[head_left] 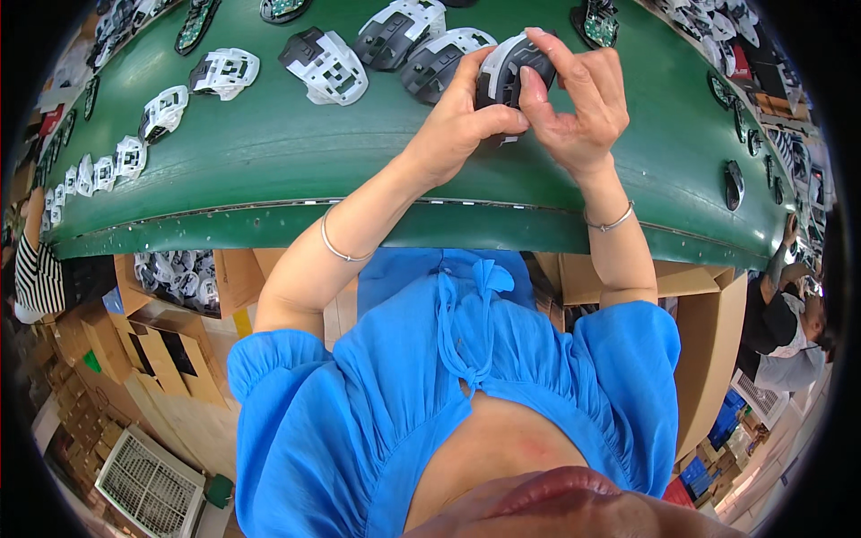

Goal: The person assembles computer mouse covers by repeatedly taking mouse shells and side pieces, attaching the side pieces onto the mouse shells by hand, and placing the assembled components onto the conveyor belt.

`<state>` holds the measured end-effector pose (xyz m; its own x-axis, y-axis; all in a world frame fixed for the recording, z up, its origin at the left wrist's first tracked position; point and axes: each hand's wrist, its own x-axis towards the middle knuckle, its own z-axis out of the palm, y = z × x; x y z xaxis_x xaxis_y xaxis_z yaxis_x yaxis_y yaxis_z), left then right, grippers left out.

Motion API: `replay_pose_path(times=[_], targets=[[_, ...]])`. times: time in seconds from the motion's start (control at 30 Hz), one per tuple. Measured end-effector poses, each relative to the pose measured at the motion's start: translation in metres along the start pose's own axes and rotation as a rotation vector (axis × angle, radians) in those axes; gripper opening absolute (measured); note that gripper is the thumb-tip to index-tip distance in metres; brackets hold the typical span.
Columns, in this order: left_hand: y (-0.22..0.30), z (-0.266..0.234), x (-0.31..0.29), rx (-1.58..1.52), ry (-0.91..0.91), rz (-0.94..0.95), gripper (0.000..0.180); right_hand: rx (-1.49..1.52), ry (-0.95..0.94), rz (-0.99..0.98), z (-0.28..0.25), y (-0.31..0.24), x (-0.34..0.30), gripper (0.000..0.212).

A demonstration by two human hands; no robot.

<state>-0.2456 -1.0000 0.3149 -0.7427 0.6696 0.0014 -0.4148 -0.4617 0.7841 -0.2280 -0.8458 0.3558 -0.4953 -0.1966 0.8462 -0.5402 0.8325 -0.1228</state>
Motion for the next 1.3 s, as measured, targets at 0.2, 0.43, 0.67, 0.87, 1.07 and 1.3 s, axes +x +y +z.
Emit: replay_pose_path(times=[0.2,0.43,0.67,0.87,1.07,1.3], targets=[[0.003,0.0,0.001,-0.113,-0.025,-0.005,0.084,0.158,0.033,0.149,-0.004,-0.002,-0.01,0.033],[0.003,0.003,-0.002,-0.043,-0.03,-0.017,0.083,0.375,0.097,0.321,-0.006,-0.006,-0.019,0.029],[0.004,0.003,-0.003,-0.039,-0.046,-0.026,0.083,0.451,0.026,0.334,-0.007,-0.009,-0.016,0.038],[-0.004,0.003,-0.003,-0.024,-0.007,-0.022,0.079,0.219,-0.091,0.328,-0.01,-0.018,-0.017,0.048],[-0.012,-0.002,0.005,0.051,-0.006,0.089,0.079,0.653,-0.044,0.905,-0.014,-0.029,-0.003,0.055],[-0.009,0.003,0.005,0.356,0.087,0.129,0.083,0.407,-0.126,0.656,-0.019,-0.026,-0.012,0.066]])
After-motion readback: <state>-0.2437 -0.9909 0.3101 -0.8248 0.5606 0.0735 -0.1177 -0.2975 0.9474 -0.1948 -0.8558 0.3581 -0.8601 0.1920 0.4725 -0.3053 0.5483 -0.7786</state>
